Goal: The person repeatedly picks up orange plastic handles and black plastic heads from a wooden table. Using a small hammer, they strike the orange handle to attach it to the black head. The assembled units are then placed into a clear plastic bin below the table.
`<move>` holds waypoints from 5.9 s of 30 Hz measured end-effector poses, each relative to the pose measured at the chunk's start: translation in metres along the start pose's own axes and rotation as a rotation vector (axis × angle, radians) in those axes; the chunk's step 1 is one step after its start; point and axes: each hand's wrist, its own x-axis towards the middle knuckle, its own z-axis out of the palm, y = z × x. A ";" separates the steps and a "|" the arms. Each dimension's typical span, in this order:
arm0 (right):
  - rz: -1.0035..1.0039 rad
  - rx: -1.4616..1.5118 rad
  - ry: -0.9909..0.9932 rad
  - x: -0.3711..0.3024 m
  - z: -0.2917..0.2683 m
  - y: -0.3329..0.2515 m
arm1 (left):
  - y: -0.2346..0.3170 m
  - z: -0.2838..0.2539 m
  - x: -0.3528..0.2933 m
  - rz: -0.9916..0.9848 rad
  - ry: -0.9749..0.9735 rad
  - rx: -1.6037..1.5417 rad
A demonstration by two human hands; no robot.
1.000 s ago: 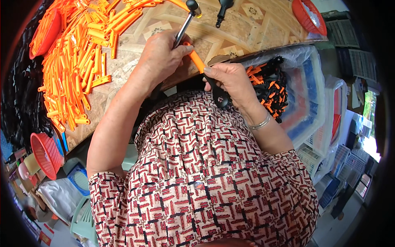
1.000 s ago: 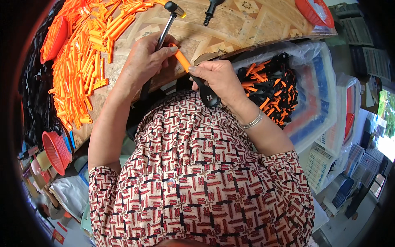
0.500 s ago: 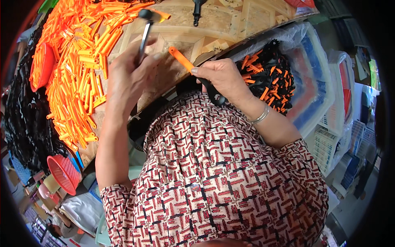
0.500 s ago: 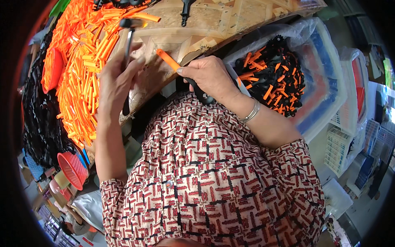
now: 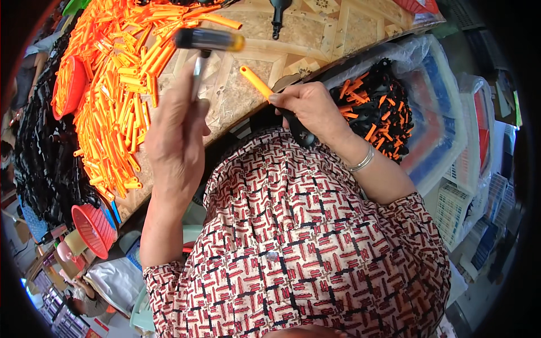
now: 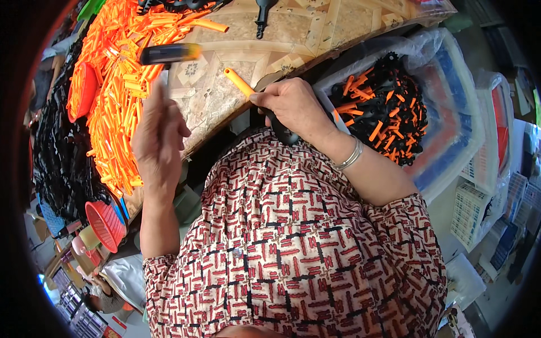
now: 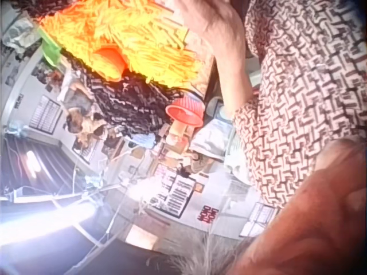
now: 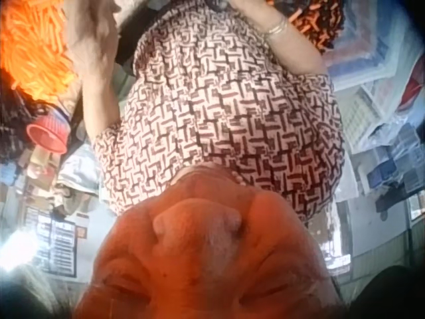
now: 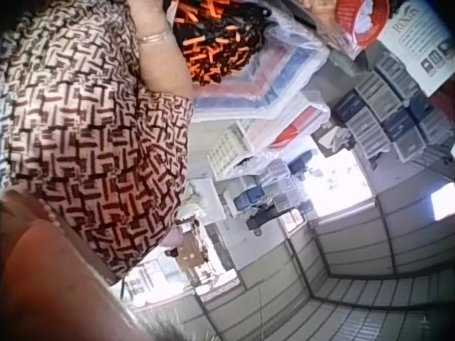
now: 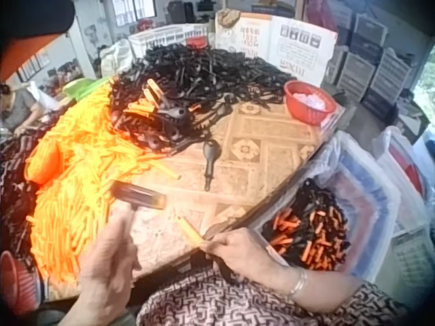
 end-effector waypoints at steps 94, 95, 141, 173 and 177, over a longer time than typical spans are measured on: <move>-0.516 -0.345 0.295 0.030 -0.035 -0.050 | -0.065 -0.031 0.037 -0.589 -0.013 -0.550; -0.526 -0.356 0.301 0.036 -0.031 -0.051 | -0.066 -0.031 0.036 -0.589 0.001 -0.577; -1.075 -0.640 0.283 0.053 0.039 -0.035 | -0.093 -0.056 0.100 -0.263 -0.032 0.381; -0.519 -0.090 -0.099 0.036 0.043 -0.050 | -0.042 -0.008 0.039 -0.555 -0.055 -0.877; -0.561 -0.079 -0.113 0.037 0.046 -0.047 | -0.039 -0.005 0.037 -0.540 -0.092 -0.923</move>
